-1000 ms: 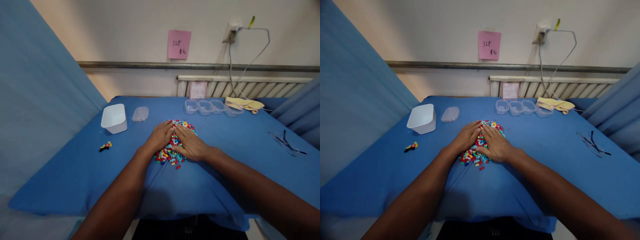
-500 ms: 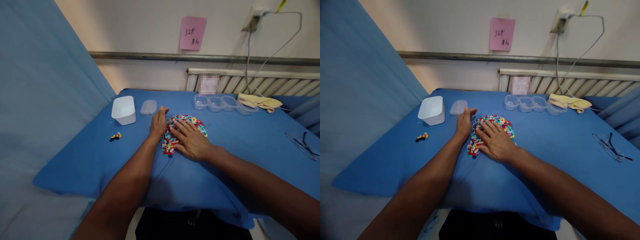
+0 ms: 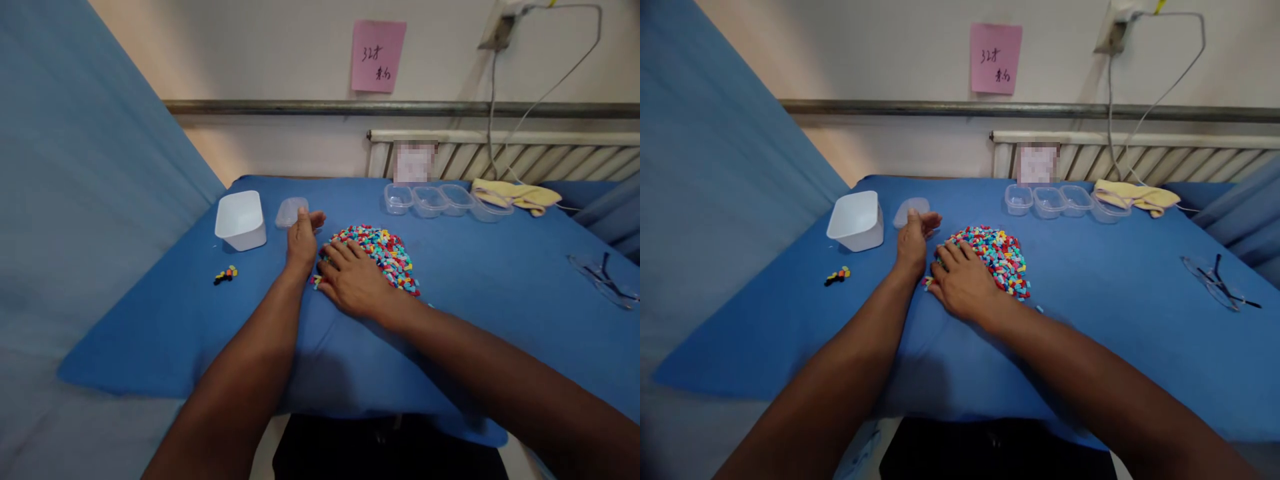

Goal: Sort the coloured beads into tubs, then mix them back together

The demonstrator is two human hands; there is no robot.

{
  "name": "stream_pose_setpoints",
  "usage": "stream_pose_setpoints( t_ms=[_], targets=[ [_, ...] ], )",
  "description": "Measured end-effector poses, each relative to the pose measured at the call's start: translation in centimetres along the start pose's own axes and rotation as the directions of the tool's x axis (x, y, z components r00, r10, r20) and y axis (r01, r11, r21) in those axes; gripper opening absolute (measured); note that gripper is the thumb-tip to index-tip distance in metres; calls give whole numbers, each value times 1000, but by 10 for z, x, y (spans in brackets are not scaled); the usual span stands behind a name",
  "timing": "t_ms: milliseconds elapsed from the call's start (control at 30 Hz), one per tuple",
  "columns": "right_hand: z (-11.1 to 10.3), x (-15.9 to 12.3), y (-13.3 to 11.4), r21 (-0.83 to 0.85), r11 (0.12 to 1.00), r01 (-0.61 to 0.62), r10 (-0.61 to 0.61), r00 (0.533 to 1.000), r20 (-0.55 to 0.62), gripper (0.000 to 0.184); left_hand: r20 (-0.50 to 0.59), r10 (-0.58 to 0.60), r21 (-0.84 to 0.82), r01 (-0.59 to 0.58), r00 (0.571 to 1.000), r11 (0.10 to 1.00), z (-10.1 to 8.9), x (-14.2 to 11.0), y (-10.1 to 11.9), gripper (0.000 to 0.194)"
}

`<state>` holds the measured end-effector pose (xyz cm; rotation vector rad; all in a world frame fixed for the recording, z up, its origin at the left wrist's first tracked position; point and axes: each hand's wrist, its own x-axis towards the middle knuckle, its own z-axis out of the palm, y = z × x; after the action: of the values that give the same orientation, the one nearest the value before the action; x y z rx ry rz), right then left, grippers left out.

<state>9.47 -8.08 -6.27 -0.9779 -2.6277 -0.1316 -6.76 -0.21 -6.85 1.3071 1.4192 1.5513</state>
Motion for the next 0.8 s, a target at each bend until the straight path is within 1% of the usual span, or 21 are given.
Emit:
stream_pose_setpoints(
  t_ms=[67, 133, 200, 233, 300, 367, 433, 500, 567, 600, 667, 800],
  targets=[
    [2, 9, 14, -4, 1000, -28, 28, 999, -17, 47, 33, 8, 34, -9, 999, 999, 1, -1, -1, 94],
    [-1, 14, 26, 14, 999, -37, 37, 999, -10, 45, 90, 34, 92, -42, 995, 995, 3, -3, -1, 92],
    [-9, 10, 37, 47, 999, -24, 25, 1000, -10, 48, 178, 68, 162, -97, 982, 982, 4, -6, -1, 88],
    [-14, 4, 43, 72, 997, -18, 19, 1000, -19, 51, 224, 82, 191, -126, 971, 974, 5, -8, -1, 87],
    [-24, -18, 59, 142, 989, -35, 44, 997, -63, 57, 297, 95, 229, -167, 950, 959, 5, -12, 0, 84],
    [-30, -49, 79, 198, 976, -95, 117, 987, -106, 62, 330, 90, 235, -174, 940, 956, 6, -14, -1, 83],
    [-29, -84, 96, 213, 969, -128, 154, 981, -114, 74, 346, 73, 239, -163, 935, 957, 8, -16, -3, 80],
    [-24, -112, 106, 220, 971, -93, 117, 988, -103, 86, 351, 62, 250, -157, 934, 955, 10, -17, -3, 79],
    [-16, -125, 104, 224, 974, -48, 63, 996, -64, 96, 348, 59, 257, -156, 936, 954, 13, -18, -2, 78],
    [-12, -125, 101, 226, 974, -28, 39, 998, -46, 99, 347, 59, 253, -155, 936, 955, 14, -19, 0, 78],
    [-4, -111, 90, 227, 974, -3, 14, 999, -44, 102, 361, 64, 232, -156, 930, 960, 17, -21, 4, 78],
    [7, -57, 75, 190, 982, 19, 7, 991, -130, 96, 382, 89, 202, -177, 920, 963, 18, -25, 10, 77]
  ],
)
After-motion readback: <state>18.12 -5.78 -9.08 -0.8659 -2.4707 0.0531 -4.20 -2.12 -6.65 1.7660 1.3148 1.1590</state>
